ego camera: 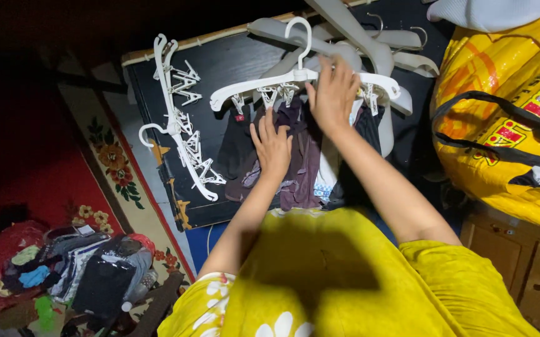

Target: Hanging various small items of laundry onto a multi-clip laundry hanger.

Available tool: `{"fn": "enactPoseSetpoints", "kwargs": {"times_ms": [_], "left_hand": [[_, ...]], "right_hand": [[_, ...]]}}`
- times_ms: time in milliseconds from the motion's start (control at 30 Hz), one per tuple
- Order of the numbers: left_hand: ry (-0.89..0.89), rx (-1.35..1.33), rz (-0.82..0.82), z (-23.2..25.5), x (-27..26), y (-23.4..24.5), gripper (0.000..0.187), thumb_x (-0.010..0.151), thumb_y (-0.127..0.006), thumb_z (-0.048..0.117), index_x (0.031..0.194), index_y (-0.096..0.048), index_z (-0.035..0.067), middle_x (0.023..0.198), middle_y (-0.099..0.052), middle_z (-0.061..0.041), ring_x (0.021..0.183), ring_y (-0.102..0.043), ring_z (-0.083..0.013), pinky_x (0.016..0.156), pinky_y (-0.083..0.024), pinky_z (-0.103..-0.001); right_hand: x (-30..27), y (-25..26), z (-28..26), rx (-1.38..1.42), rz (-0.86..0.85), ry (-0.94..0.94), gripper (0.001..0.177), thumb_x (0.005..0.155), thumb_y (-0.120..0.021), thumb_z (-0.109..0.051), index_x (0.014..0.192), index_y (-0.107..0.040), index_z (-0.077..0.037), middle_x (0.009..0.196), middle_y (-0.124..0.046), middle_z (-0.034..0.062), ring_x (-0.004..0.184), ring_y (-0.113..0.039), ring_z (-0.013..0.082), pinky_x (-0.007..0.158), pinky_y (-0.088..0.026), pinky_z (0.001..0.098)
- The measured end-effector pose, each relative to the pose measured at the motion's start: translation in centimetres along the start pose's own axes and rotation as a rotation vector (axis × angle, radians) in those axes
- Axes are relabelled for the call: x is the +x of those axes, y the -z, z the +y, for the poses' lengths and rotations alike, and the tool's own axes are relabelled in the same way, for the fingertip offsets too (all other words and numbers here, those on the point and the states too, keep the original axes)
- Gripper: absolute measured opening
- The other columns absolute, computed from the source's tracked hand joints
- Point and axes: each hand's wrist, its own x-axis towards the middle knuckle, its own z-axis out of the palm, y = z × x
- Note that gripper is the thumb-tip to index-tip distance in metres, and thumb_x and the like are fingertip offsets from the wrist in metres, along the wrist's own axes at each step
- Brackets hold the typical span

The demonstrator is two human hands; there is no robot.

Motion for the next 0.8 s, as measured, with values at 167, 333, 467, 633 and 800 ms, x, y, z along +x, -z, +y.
{"fn": "enactPoseSetpoints", "kwargs": {"times_ms": [167, 333, 467, 633, 800], "left_hand": [[0.003, -0.102, 0.041, 1.2, -1.4, 0.6, 0.014, 0.089, -0.074, 0.022, 0.098, -0.068, 0.014, 0.153, -0.043, -0.018, 0.142, -0.04, -0.0372, 0.122, -0.021, -0.059], [0.052, -0.272, 0.177, 1.5, -2.4, 3.9, 0.018, 0.093, -0.069, 0.018, 0.111, -0.066, 0.013, 0.144, -0.051, -0.015, 0.136, -0.045, -0.0362, 0.118, -0.029, -0.055], [0.176, -0.439, 0.358, 1.4, -1.2, 8.1, 0.029, 0.101, -0.068, 0.019, 0.128, -0.062, 0.009, 0.135, -0.058, -0.01, 0.129, -0.053, -0.033, 0.112, -0.039, -0.05], [0.18, -0.439, 0.529, 3.2, 1.5, 13.3, 0.046, 0.095, -0.078, 0.026, 0.131, -0.058, 0.004, 0.131, -0.057, -0.013, 0.124, -0.052, -0.0352, 0.111, -0.039, -0.048], [0.062, -0.418, 0.593, 5.5, 2.8, 19.4, 0.046, 0.086, -0.083, 0.024, 0.122, -0.063, 0.005, 0.131, -0.061, -0.013, 0.123, -0.055, -0.0347, 0.113, -0.038, -0.046]], "right_hand": [[1.3, -1.1, 4.6, 0.147, -0.449, 0.052, 0.032, 0.092, -0.081, -0.035, 0.096, -0.071, -0.005, 0.101, -0.067, 0.0135, 0.105, -0.062, 0.0332, 0.094, -0.038, 0.0508], [2.8, 6.5, 3.8, 0.368, -0.466, 0.026, 0.03, 0.096, -0.08, -0.031, 0.097, -0.07, -0.003, 0.093, -0.07, 0.0104, 0.085, -0.068, 0.0303, 0.074, -0.049, 0.0413], [2.7, 13.7, 1.8, 0.46, -0.457, 0.014, 0.024, 0.1, -0.08, -0.024, 0.1, -0.071, -0.001, 0.087, -0.066, 0.011, 0.07, -0.065, 0.025, 0.063, -0.048, 0.0356], [2.7, 20.4, -0.2, 0.52, -0.413, 0.025, 0.018, 0.101, -0.08, -0.015, 0.103, -0.071, 0.0, 0.093, -0.066, 0.011, 0.075, -0.065, 0.0212, 0.067, -0.049, 0.0318], [3.3, 25.5, -0.8, 0.432, -0.392, 0.016, 0.021, 0.102, -0.084, -0.012, 0.102, -0.071, 0.003, 0.087, -0.064, 0.0104, 0.069, -0.062, 0.0173, 0.062, -0.046, 0.0282]]}}
